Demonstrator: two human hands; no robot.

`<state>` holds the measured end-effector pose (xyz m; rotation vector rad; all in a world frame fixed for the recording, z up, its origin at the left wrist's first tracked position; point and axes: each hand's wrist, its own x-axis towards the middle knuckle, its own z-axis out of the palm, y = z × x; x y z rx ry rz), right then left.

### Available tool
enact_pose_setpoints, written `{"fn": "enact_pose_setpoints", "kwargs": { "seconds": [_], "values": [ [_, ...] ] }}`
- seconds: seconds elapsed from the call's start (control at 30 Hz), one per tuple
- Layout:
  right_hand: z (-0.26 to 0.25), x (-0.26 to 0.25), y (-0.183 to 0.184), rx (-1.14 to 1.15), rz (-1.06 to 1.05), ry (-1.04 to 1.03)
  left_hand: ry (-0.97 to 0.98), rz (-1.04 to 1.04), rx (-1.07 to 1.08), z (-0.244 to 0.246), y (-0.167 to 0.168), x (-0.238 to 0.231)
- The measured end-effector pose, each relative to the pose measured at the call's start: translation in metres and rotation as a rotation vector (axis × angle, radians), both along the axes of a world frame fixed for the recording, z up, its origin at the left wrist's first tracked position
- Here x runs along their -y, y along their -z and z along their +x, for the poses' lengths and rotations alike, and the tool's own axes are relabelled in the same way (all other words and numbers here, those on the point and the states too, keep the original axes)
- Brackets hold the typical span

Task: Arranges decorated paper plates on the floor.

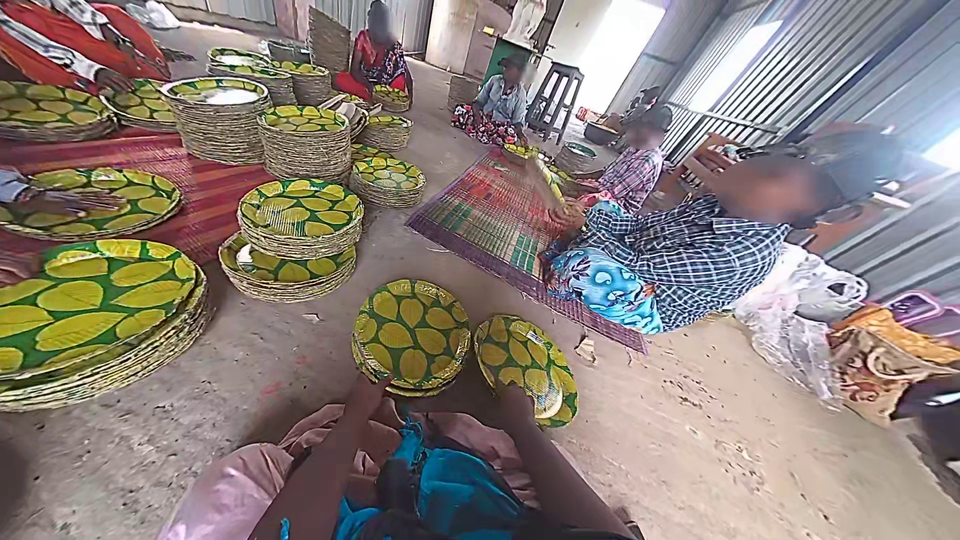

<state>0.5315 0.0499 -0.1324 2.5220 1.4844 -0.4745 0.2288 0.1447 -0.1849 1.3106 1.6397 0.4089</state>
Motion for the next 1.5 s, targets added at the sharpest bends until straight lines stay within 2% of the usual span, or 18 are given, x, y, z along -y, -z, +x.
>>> {"fn": "enact_pose_setpoints", "kwargs": {
  "seconds": [0.07, 0.13, 0.27, 0.33, 0.4, 0.47, 0.53, 0.67, 0.7, 0.77, 0.83, 0.93, 1.03, 1.13, 1.23, 1.5],
  "values": [
    [0.005, 0.002, -0.002, -0.017, 0.091, 0.017, 0.011, 0.006, -0.034, 0.002, 0.000, 0.001],
    [0.007, 0.002, -0.003, -0.076, 0.221, -0.014, -0.056, 0.026, -0.031, 0.001, -0.006, 0.004],
    [0.004, 0.001, 0.001, -0.201, 0.511, -0.308, -0.310, 0.105, 0.030, -0.012, -0.029, 0.003],
    [-0.004, 0.001, 0.003, -0.228, 0.506, -0.517, -0.409, 0.137, 0.091, -0.025, -0.033, 0.000],
    [-0.014, 0.000, 0.004, -0.232, 0.400, -0.621, -0.510, 0.125, 0.233, -0.035, -0.030, -0.001],
    [-0.017, 0.000, 0.005, -0.221, 0.346, -0.616, -0.599, 0.074, 0.399, -0.040, -0.021, -0.002],
    [-0.013, 0.000, 0.003, -0.190, 0.406, -0.536, -0.568, 0.078, 0.383, -0.041, -0.008, -0.004],
    [-0.001, 0.010, -0.002, -0.048, 0.808, -0.345, -0.460, 0.069, 0.291, -0.030, -0.007, -0.006],
    [0.004, 0.010, -0.002, -0.021, 0.824, -0.285, -0.477, 0.070, 0.295, -0.029, -0.009, -0.006],
    [0.012, 0.009, -0.001, -0.013, 0.698, -0.147, -0.521, 0.071, 0.288, -0.038, -0.013, -0.007],
    [0.016, 0.005, 0.001, -0.055, 0.455, -0.033, -0.575, 0.049, 0.248, -0.054, -0.020, -0.007],
    [0.019, -0.003, 0.004, -0.076, 0.240, 0.031, -0.680, 0.049, 0.218, -0.079, -0.026, -0.008],
    [0.023, -0.013, 0.011, -0.033, 0.215, 0.003, -0.757, 0.094, 0.330, -0.097, -0.035, -0.009],
    [0.030, -0.017, 0.018, -0.065, 0.151, 0.003, -0.698, 0.096, 0.400, -0.109, -0.032, -0.009],
    [0.031, -0.018, 0.018, -0.130, 0.008, 0.002, -0.631, 0.063, 0.370, -0.109, -0.028, -0.009],
    [0.011, -0.007, 0.002, -0.016, -0.046, -0.070, -0.578, 0.011, 0.144, -0.093, -0.021, -0.013]
  ]
}}
